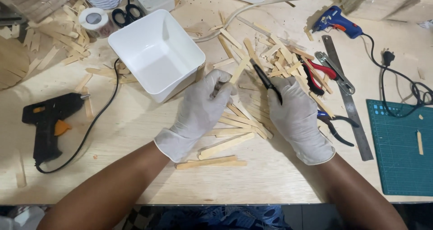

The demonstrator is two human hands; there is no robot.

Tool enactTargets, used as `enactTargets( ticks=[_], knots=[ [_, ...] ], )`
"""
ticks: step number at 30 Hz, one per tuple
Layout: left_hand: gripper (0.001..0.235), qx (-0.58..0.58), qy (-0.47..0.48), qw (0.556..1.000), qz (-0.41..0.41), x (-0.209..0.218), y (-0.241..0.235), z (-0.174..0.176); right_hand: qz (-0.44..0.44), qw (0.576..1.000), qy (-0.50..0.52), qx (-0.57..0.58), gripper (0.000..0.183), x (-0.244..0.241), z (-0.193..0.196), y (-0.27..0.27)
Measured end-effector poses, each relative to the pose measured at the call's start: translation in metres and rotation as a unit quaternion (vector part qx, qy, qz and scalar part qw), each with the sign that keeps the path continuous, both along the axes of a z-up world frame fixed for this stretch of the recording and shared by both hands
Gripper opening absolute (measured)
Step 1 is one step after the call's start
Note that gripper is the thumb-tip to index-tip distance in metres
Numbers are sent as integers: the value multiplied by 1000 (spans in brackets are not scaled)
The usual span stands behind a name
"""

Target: Assembling a decorative container by gluing popsicle sticks onto a plastic base using a hot glue gun and trimming them with pliers.

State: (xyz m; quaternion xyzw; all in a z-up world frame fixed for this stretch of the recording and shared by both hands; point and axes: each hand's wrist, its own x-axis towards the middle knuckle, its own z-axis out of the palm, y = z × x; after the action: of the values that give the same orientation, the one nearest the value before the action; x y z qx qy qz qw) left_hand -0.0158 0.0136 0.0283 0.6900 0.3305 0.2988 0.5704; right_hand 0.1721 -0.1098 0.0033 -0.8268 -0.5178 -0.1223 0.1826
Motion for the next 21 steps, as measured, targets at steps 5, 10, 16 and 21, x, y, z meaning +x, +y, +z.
enactTargets(
  ticks=[5, 10, 16, 21],
  knots=[
    [7, 14, 23, 1000, -6, -2, -4, 5, 45, 998, -13, -32, 31, 6, 24, 11],
    [12, 33, 42, 999, -1, -5, -12, 0, 47, 963, 267, 6, 29, -32, 50, 15],
    [7, 34, -10, 998, -48, -8, -19, 5, -1, 824, 566, 40, 11, -61, 74, 15],
    [9, 70, -28, 996, -49, -8, -19, 4, -17, 835, 549, 17, 6, -52, 70, 12]
  ],
)
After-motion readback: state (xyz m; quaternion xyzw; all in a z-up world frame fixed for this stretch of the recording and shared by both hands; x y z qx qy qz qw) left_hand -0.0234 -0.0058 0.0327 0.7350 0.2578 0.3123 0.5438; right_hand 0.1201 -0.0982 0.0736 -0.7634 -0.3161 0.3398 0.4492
